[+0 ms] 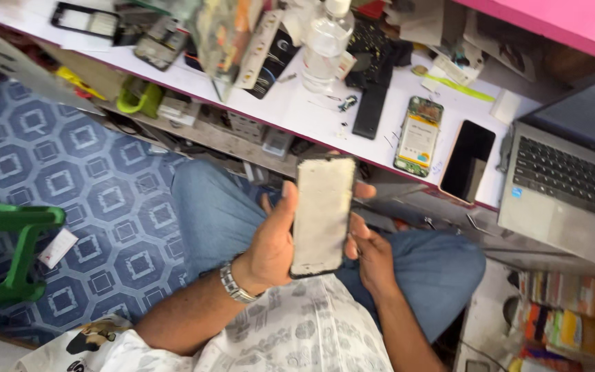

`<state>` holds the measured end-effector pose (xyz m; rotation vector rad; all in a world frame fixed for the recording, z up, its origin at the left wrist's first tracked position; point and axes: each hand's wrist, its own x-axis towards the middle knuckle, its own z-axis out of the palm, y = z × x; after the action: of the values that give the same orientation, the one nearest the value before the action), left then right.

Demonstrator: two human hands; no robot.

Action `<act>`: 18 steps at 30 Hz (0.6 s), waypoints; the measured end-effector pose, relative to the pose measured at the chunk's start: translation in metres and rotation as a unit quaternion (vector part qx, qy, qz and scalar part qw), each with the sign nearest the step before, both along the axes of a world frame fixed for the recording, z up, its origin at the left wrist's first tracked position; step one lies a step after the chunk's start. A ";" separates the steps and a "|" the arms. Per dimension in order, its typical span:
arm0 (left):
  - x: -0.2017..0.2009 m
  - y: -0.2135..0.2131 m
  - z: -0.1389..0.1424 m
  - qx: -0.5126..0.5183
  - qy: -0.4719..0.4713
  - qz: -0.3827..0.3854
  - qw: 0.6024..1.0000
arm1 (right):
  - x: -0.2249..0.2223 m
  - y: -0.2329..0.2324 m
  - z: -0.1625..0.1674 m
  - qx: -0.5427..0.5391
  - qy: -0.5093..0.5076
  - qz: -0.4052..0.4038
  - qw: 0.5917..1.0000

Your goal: The person sits on the floor of a phone repair shop and cleans the inside of a disassembled phone frame with a tissue, then removes the battery from the phone body and peels a film from a replacement screen. They then use a blue electric screwdriver to work on the phone frame.

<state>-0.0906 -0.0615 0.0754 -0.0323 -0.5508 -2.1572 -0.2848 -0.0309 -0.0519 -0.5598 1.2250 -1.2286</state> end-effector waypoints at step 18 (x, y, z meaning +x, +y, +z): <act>-0.007 0.031 0.044 -0.111 -0.039 0.035 0.992 | 0.015 0.022 0.019 -0.052 -0.043 0.110 0.992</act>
<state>-0.0980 -0.0301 0.1191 -0.0502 -0.8228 -2.0278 -0.2699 -0.0091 -0.0333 -0.6922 1.0037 -1.1221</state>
